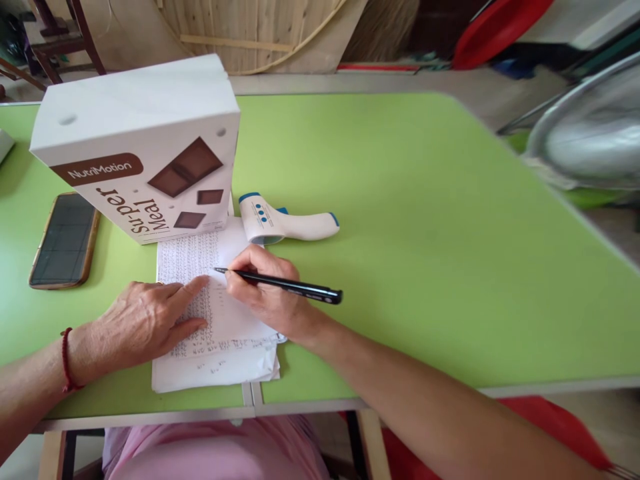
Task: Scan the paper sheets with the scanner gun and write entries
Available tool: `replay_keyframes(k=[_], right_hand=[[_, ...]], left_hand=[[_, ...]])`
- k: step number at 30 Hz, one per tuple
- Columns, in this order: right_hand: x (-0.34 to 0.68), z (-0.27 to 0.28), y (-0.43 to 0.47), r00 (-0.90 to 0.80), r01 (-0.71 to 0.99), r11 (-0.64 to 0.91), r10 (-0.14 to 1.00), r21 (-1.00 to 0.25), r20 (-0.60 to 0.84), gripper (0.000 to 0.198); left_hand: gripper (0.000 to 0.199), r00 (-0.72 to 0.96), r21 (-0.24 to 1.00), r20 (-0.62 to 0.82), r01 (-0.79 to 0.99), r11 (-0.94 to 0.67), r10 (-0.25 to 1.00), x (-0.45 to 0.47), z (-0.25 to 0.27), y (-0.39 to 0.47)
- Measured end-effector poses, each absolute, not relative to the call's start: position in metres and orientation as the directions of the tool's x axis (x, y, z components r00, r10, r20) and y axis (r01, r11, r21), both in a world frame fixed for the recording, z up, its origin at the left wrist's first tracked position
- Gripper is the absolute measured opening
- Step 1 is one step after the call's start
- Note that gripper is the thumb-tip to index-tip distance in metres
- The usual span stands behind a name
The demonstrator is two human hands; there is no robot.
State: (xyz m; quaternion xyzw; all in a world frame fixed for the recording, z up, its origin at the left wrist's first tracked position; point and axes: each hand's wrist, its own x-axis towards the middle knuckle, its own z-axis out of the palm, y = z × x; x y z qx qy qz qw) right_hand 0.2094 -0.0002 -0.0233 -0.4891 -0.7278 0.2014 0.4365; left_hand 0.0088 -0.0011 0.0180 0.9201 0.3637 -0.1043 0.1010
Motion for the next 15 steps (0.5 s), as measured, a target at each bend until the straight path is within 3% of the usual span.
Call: replay_keyframes(k=[15], right_hand=[[0.2106, -0.0222, 0.001, -0.131, 0.56, 0.434, 0.887, -0.705, 0.442, 0.014]], left_hand=[[0.047, 0.707, 0.113, -0.281, 0.696, -0.709, 0.649, 0.0092, 0.019, -0.0011]])
